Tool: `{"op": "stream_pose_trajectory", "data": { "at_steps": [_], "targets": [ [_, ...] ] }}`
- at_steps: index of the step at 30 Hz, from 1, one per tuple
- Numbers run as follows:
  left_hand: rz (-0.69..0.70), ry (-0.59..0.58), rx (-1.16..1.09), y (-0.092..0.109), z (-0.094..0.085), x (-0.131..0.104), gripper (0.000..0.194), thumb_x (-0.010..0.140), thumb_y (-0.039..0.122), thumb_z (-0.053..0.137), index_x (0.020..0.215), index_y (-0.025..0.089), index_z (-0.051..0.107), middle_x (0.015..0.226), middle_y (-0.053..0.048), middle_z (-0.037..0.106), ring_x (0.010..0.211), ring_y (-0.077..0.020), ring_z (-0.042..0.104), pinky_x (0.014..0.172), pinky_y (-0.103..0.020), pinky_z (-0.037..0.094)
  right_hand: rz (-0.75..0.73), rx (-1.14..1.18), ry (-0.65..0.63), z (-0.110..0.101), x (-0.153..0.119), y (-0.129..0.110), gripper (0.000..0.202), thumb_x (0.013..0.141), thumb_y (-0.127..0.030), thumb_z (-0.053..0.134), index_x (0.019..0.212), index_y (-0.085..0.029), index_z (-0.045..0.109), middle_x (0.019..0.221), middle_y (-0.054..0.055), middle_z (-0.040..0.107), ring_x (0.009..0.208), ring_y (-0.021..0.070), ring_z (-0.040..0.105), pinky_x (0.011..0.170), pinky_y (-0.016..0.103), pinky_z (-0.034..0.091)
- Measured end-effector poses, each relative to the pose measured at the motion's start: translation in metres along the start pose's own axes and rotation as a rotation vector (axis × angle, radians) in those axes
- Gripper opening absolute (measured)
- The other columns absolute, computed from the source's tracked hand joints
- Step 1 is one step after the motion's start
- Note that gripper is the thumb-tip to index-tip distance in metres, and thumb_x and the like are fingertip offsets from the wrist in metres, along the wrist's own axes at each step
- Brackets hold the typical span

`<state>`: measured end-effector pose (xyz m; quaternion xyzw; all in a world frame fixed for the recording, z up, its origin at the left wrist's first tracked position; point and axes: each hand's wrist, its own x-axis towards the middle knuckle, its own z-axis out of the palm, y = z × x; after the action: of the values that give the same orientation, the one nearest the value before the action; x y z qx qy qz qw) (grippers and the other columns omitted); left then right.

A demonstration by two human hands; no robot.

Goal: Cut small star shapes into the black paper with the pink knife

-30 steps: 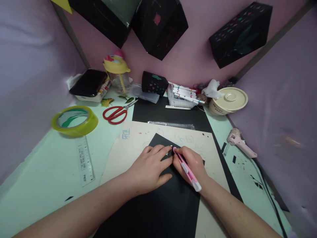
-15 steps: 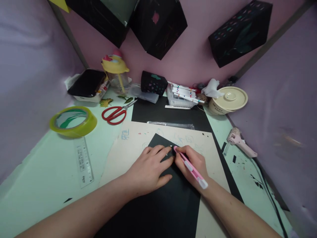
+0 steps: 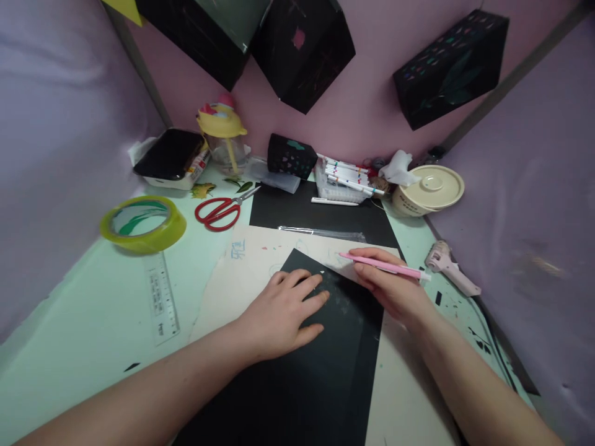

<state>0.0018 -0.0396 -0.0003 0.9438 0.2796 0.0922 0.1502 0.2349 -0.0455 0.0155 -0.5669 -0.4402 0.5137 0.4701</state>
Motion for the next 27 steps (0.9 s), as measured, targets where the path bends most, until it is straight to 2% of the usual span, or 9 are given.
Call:
{"op": "stream_pose_trajectory", "data": {
  "at_steps": [2, 4, 8, 10, 14, 20, 27],
  "targets": [
    [-0.001, 0.002, -0.003, 0.0, 0.0, 0.0, 0.043, 0.089, 0.042, 0.055, 0.128, 0.026, 0.053, 0.143, -0.006, 0.045, 0.126, -0.0299, 0.038, 0.095, -0.046, 0.035, 0.033, 0.027, -0.075, 0.0, 0.01, -0.004, 0.019, 0.072, -0.032, 0.073, 0.086, -0.02, 0.068, 0.06, -0.004, 0.053, 0.048, 0.0079, 0.037, 0.045, 0.023, 0.027],
    [-0.003, 0.004, -0.007, 0.0, 0.0, -0.001, 0.043, 0.088, 0.042, 0.056, 0.128, 0.026, 0.053, 0.142, -0.006, 0.045, 0.126, -0.0301, 0.038, 0.095, -0.046, 0.035, 0.035, -0.012, -0.093, 0.003, 0.02, -0.005, 0.013, 0.074, -0.031, 0.069, 0.079, -0.02, 0.064, 0.053, -0.008, 0.043, 0.045, 0.0072, 0.031, 0.044, 0.022, 0.021],
    [-0.002, 0.006, -0.016, -0.001, 0.001, 0.0, 0.043, 0.089, 0.043, 0.055, 0.128, 0.025, 0.053, 0.142, -0.006, 0.046, 0.127, -0.03, 0.038, 0.097, -0.046, 0.034, -0.06, -0.281, -0.097, 0.008, 0.031, -0.001, 0.011, 0.071, -0.021, 0.064, 0.082, -0.019, 0.064, 0.07, -0.003, 0.058, 0.057, 0.0103, 0.046, 0.05, 0.022, 0.032],
    [-0.002, 0.003, -0.017, -0.002, 0.0, 0.0, 0.043, 0.089, 0.043, 0.054, 0.129, 0.025, 0.053, 0.142, -0.006, 0.046, 0.127, -0.03, 0.037, 0.097, -0.046, 0.033, -0.073, -0.368, -0.142, 0.007, 0.032, 0.0, 0.005, 0.073, -0.019, 0.061, 0.078, -0.019, 0.063, 0.072, -0.002, 0.059, 0.062, 0.0113, 0.049, 0.054, 0.022, 0.035],
    [0.005, 0.001, -0.021, -0.002, 0.001, 0.001, 0.043, 0.09, 0.042, 0.054, 0.129, 0.024, 0.052, 0.142, -0.007, 0.046, 0.126, -0.0306, 0.038, 0.097, -0.047, 0.033, -0.054, -0.378, -0.205, 0.005, 0.03, 0.001, 0.004, 0.077, -0.018, 0.056, 0.075, -0.018, 0.06, 0.063, -0.004, 0.056, 0.055, 0.0104, 0.046, 0.05, 0.022, 0.033],
    [0.0, -0.007, -0.025, -0.002, 0.001, 0.001, 0.042, 0.09, 0.042, 0.054, 0.128, 0.024, 0.052, 0.142, -0.005, 0.046, 0.127, -0.0301, 0.037, 0.097, -0.047, 0.032, -0.096, -0.412, -0.258, 0.008, 0.03, 0.0, 0.004, 0.075, -0.014, 0.057, 0.074, -0.018, 0.059, 0.069, -0.002, 0.063, 0.062, 0.0117, 0.052, 0.056, 0.023, 0.037],
    [0.001, -0.008, -0.029, -0.003, 0.002, 0.001, 0.043, 0.09, 0.042, 0.054, 0.129, 0.025, 0.051, 0.142, -0.005, 0.046, 0.127, -0.0297, 0.036, 0.097, -0.046, 0.032, -0.086, -0.416, -0.262, 0.01, 0.029, 0.0, 0.005, 0.077, -0.014, 0.057, 0.074, -0.018, 0.058, 0.07, -0.002, 0.063, 0.064, 0.012, 0.054, 0.059, 0.024, 0.038]
  ]
}}
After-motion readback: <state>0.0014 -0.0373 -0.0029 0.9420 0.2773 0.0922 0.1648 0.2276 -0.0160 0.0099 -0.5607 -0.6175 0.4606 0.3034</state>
